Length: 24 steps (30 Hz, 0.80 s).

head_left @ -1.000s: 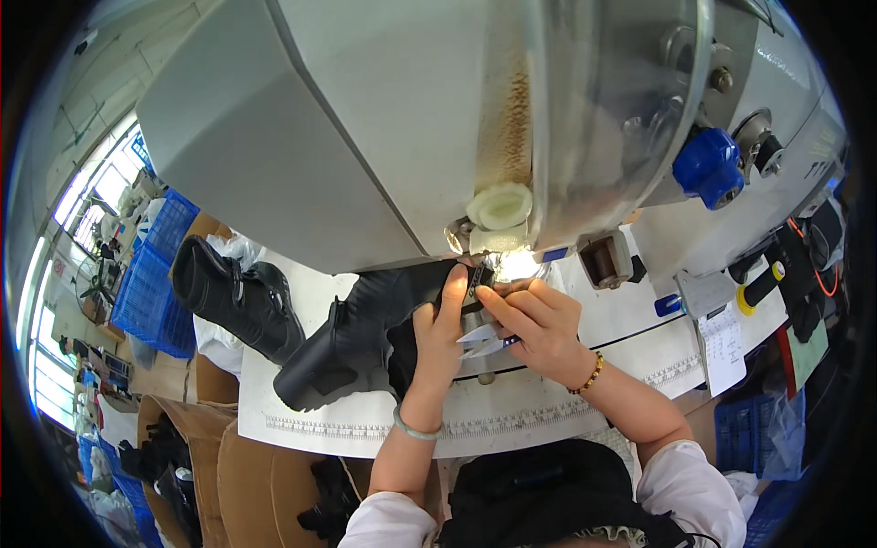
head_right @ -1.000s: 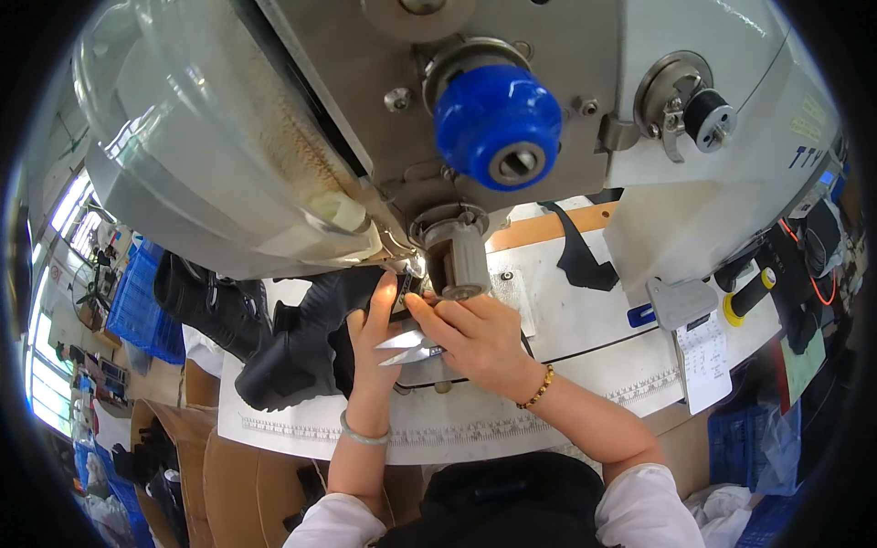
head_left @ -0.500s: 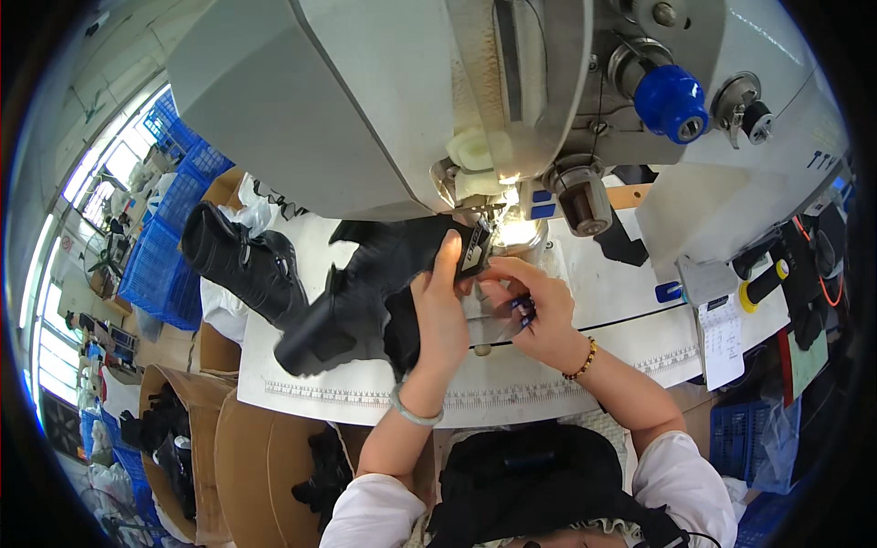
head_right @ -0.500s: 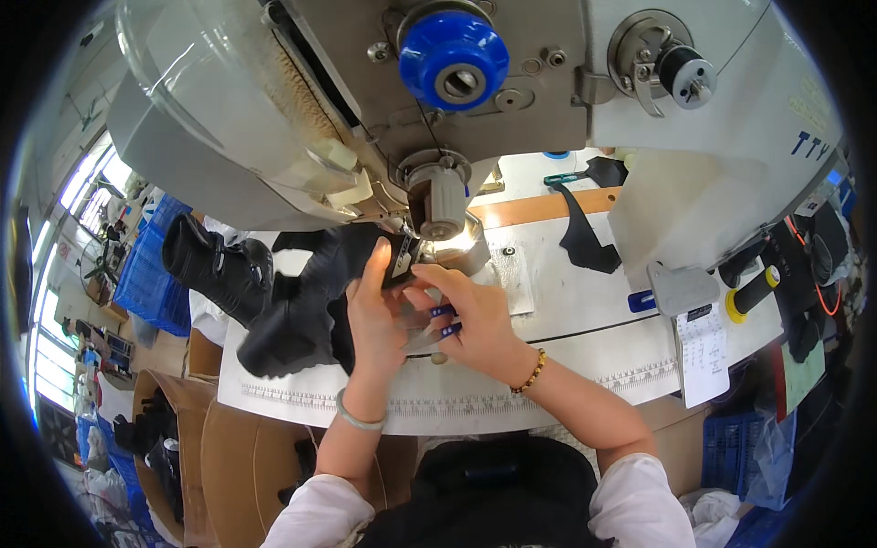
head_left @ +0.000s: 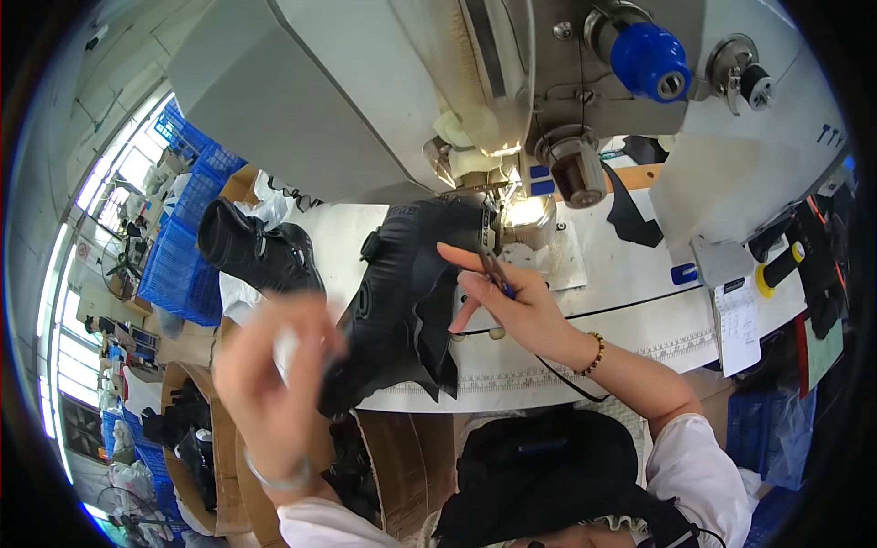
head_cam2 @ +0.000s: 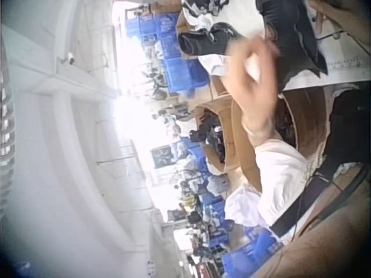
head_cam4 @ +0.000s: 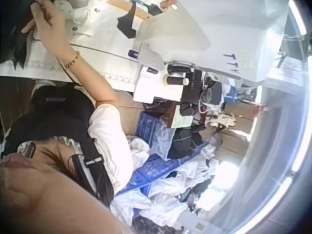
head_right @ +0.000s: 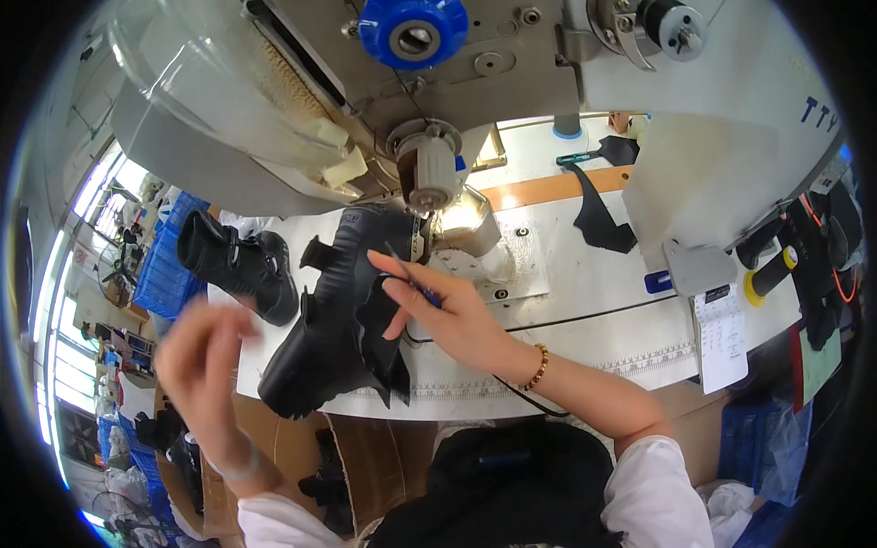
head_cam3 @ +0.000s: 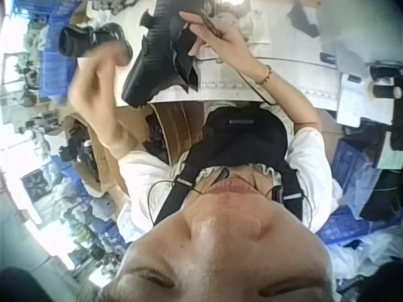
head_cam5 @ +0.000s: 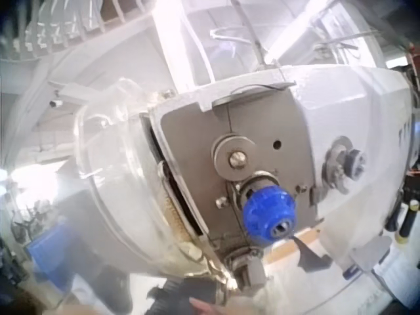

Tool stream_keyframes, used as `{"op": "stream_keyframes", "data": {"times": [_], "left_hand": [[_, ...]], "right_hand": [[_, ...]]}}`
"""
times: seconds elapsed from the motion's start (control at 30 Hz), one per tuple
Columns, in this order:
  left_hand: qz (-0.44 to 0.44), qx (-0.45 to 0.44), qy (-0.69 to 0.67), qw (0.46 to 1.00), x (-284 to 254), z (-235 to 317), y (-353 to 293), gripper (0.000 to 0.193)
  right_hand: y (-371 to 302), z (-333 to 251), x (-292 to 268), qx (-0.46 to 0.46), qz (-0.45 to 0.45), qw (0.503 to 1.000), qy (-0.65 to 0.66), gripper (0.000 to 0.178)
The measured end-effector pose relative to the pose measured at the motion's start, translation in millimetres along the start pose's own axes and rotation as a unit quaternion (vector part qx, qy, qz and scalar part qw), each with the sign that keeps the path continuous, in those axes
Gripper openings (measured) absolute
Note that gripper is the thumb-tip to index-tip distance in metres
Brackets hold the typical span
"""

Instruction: The person sews parts of a boot upper using a sewing machine, trims loose threads using thread clippers, and aligns the materials by hand to stitch along the edges.

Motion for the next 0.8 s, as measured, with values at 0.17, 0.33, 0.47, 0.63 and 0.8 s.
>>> {"op": "stream_keyframes", "data": {"times": [0.17,0.33,0.47,0.63,0.8], "left_hand": [[-0.261,0.036,0.080,0.961,79.1,-27.9,92.2,0.038],[-0.495,0.018,0.009,0.869,175.6,-40.0,77.5,0.057],[-0.501,-0.028,-0.068,0.862,186.4,-52.5,73.7,0.057],[-0.501,-0.037,-0.138,0.854,192.9,-50.4,76.7,0.051],[-0.481,-0.093,-0.187,0.851,189.6,-50.3,79.1,0.034]], "right_hand": [[-8.3,-0.7,-4.4,0.047,0.027,0.998,0.043,0.033],[-14.4,-7.9,-10.8,0.017,-0.031,0.996,-0.086,0.033],[-36.3,-69.7,-19.3,-0.276,-0.016,0.824,-0.494,0.058],[-22.6,-64.8,-29.7,-0.314,-0.059,0.704,-0.635,0.051],[-25.8,-75.8,-22.3,-0.465,-0.035,0.678,-0.568,0.038]]}}
Point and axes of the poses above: each hand's wrist, its own y-axis towards the middle knuckle, its own x-axis out of the palm, z = x × y, the point moved 10 cm from there along y, towards the middle knuckle, and after that the axes turned 7 degrees about -x, right-handed, at the moved point
